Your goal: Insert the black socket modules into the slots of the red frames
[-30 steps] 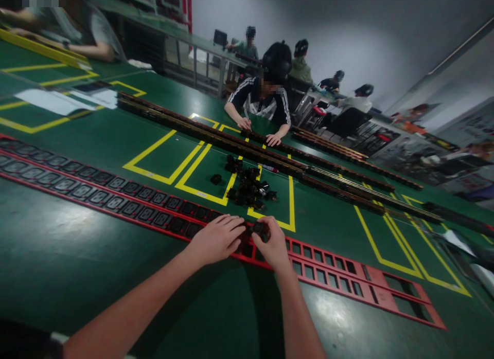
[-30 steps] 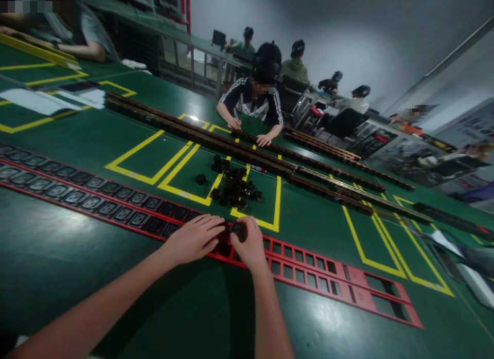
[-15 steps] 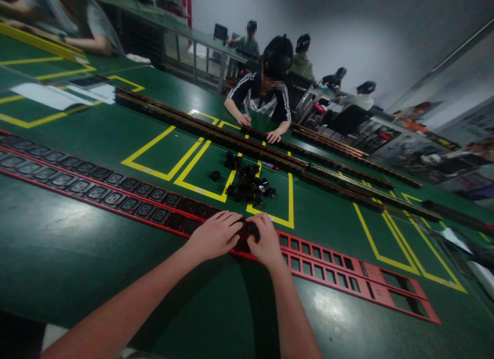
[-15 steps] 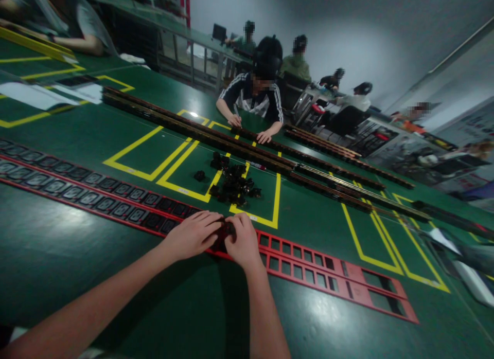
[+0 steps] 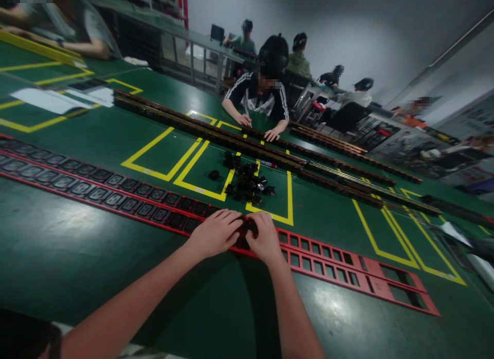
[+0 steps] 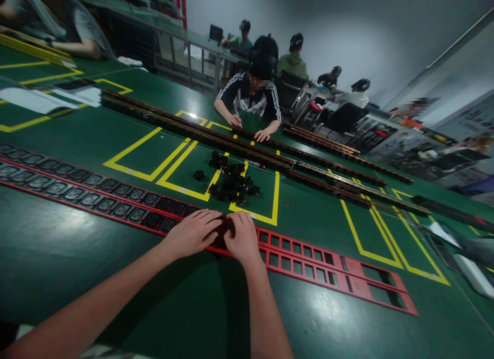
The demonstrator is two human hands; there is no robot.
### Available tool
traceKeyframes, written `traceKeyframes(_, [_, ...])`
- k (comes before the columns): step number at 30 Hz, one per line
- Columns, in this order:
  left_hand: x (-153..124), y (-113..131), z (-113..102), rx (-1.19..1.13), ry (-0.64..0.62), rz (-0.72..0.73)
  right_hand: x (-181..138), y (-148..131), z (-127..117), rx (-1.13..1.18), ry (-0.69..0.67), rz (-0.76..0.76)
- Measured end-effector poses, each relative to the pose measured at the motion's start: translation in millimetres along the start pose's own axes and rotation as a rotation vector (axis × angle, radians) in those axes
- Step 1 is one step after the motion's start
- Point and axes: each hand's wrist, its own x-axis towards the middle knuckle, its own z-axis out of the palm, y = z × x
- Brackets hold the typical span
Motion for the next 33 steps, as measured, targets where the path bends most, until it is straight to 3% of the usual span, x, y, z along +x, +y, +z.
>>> traceKeyframes(11, [3,-1,-2,0.074,-0.089,0.008,1,4,0,0.036,0.003,0.03])
traceKeyframes(17, [15,-4,-4,0.142,-0.186,0.03,2,6,1,-0.124,-0.049,0.105])
traceKeyframes(23, [21,-9,-10,0.172,-0.215,0.068,4,13,6,-0.019,-0.13,0.144])
traceKeyframes(33, [18,-13,-14,0.172,-0.218,0.076,7,12,-6,0.049,-0.228,0.187])
